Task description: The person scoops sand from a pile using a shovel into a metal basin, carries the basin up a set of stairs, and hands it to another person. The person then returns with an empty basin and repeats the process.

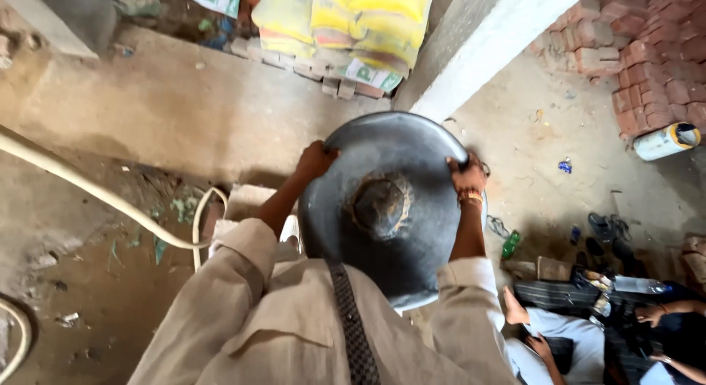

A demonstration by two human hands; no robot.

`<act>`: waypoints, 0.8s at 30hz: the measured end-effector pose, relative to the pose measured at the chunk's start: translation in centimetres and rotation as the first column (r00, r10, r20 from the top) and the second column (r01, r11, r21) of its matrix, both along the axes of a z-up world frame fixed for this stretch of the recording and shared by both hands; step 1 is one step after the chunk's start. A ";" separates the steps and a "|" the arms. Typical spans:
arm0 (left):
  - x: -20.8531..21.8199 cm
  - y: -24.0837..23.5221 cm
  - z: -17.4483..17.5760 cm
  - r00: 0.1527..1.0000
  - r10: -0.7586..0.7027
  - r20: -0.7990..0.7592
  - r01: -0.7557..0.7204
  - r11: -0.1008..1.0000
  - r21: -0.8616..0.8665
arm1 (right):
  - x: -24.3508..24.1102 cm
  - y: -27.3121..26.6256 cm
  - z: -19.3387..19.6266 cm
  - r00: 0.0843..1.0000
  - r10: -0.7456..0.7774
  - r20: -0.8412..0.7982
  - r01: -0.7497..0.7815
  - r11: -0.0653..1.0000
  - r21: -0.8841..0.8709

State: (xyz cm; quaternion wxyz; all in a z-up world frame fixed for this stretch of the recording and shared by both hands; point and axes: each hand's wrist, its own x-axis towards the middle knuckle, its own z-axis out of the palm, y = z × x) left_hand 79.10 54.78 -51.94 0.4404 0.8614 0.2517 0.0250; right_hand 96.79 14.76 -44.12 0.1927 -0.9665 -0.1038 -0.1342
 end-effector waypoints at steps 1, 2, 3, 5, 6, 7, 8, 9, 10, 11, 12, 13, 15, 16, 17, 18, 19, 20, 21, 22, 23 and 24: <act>-0.3 0.5 -0.5 1.000 0.018 0.008 -0.017 0.999 -0.030 | -0.6 1.3 1.4 0.997 -0.007 -0.077 0.006 1.000 -0.014; -0.8 0.7 -1.4 0.999 0.036 0.012 -0.036 0.997 -0.064 | -1.3 2.5 2.6 0.988 -0.016 -0.157 0.011 0.999 -0.033; -2.0 0.6 -1.5 0.999 0.039 0.000 -0.039 0.996 -0.080 | -0.6 2.8 1.9 0.986 -0.016 -0.167 0.008 0.999 -0.048; -1.8 1.9 -0.8 0.998 0.057 -0.040 -0.062 0.990 -0.130 | 2.2 4.6 0.9 0.994 0.037 -0.098 -0.041 0.998 -0.038; -1.5 2.4 -1.6 0.998 0.050 -0.044 -0.055 0.989 -0.139 | 2.6 5.3 0.9 0.994 0.029 -0.102 -0.034 0.998 -0.047; -1.2 2.9 -2.5 0.995 0.094 0.028 -0.088 0.984 -0.157 | 2.9 6.1 0.8 0.996 0.082 -0.042 -0.084 0.995 -0.050; -0.7 3.4 -3.3 0.985 0.140 0.100 -0.120 0.977 -0.178 | 3.5 7.0 0.7 0.990 0.136 0.019 -0.135 0.989 -0.059; -0.6 3.9 -3.3 0.986 0.135 0.098 -0.115 0.976 -0.187 | 4.1 7.6 0.2 0.991 0.131 0.017 -0.129 0.989 -0.068; -0.5 4.8 -3.1 0.984 0.149 0.093 -0.130 0.974 -0.184 | 4.9 8.8 -0.3 0.988 0.152 0.022 -0.150 0.987 -0.064; -0.4 5.8 -2.8 0.983 0.163 0.088 -0.145 0.973 -0.180 | 5.7 10.1 -0.7 0.985 0.173 0.028 -0.171 0.983 -0.059; 0.1 6.9 -4.1 0.982 0.171 0.085 -0.154 0.971 -0.182 | 6.6 11.8 -0.7 0.983 0.181 0.025 -0.179 0.982 -0.061; 0.5 8.0 -5.3 0.974 0.199 0.110 -0.180 0.970 -0.160 | 7.4 13.6 -0.6 0.977 0.212 0.030 -0.210 0.975 -0.069; -1.4 8.2 -6.8 0.960 0.262 0.102 -0.244 0.956 -0.162 | 7.3 16.0 -0.4 0.961 0.276 0.002 -0.275 0.956 -0.099; -1.5 8.5 -6.4 0.953 0.287 0.095 -0.259 0.938 -0.231 | 8.2 17.4 0.6 0.953 0.300 -0.028 -0.302 0.948 -0.101; -1.6 8.8 -5.8 0.946 0.310 0.088 -0.272 0.915 -0.298 | 9.1 18.9 1.6 0.944 0.324 -0.058 -0.328 0.939 -0.103; -1.4 9.2 -5.8 0.938 0.340 0.074 -0.302 0.902 -0.309 | 9.9 19.6 1.7 0.934 0.350 -0.072 -0.357 0.927 -0.114; -1.3 9.7 -5.7 0.944 0.326 0.051 -0.294 0.901 -0.318 | 10.8 20.3 1.8 0.918 0.395 -0.025 -0.395 0.911 -0.120; -1.5 10.1 -5.7 0.952 0.306 0.023 -0.282 0.902 -0.326 | 11.2 20.8 1.5 0.901 0.433 0.016 -0.428 0.896 -0.122; -1.7 9.8 -5.7 0.945 0.328 0.004 -0.308 0.891 -0.334 | 11.2 20.9 1.3 0.891 0.454 -0.005 -0.450 0.884 -0.128; -1.3 9.7 -5.5 0.937 0.348 0.043 -0.314 0.888 -0.337 | 11.6 21.1 1.4 0.871 0.486 0.067 -0.476 0.871 -0.123; -0.9 9.7 -5.3 0.927 0.367 0.081 -0.320 0.885 -0.339 | 12.0 21.3 1.4 0.846 0.515 0.139 -0.502 0.856 -0.119; -0.4 9.8 -5.4 0.920 0.384 0.075 -0.338 0.877 -0.342 | 12.2 21.7 1.7 0.836 0.532 0.133 -0.519 0.846 -0.122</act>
